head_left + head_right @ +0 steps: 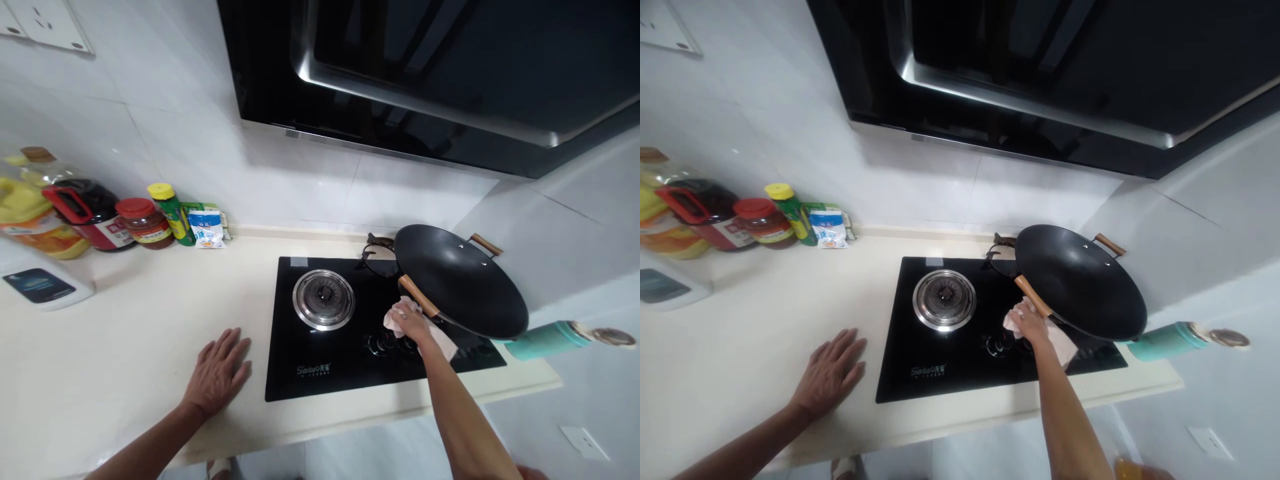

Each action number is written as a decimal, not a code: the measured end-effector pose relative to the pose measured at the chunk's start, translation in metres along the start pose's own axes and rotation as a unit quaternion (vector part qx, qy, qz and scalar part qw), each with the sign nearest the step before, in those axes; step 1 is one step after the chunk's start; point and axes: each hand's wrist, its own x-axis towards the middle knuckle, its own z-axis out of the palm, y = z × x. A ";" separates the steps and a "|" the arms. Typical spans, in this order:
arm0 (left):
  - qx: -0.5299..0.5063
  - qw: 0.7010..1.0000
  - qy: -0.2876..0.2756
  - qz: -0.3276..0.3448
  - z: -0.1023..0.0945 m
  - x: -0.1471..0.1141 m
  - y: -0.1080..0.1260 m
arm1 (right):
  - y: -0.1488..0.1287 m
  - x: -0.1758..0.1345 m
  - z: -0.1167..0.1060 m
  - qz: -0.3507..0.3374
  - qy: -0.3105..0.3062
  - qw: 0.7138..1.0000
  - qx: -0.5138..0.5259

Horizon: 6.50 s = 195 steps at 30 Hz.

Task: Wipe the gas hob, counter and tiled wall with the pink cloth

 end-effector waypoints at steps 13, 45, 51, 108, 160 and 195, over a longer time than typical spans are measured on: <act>0.009 1.000 0.009 0.008 -0.002 0.003 -0.001 | -0.140 -0.094 0.046 -0.141 0.001 0.990 0.025; 0.029 0.999 0.013 0.016 -0.005 0.004 0.001 | -0.008 -0.071 -0.003 -0.021 0.019 0.999 0.025; 0.031 0.999 0.018 0.019 -0.005 0.005 0.001 | -0.036 -0.072 0.011 0.005 -0.014 1.000 0.006; 0.005 1.000 0.008 0.004 -0.009 0.003 0.004 | -0.287 -0.194 0.123 -0.391 -0.013 0.895 0.213; -0.131 0.986 0.083 0.065 0.008 0.043 0.094 | -0.140 -0.099 0.149 -0.065 0.259 0.963 0.028; -0.103 0.942 0.111 0.298 0.060 -0.002 0.042 | -0.139 -0.105 0.146 -0.044 0.260 0.964 -0.044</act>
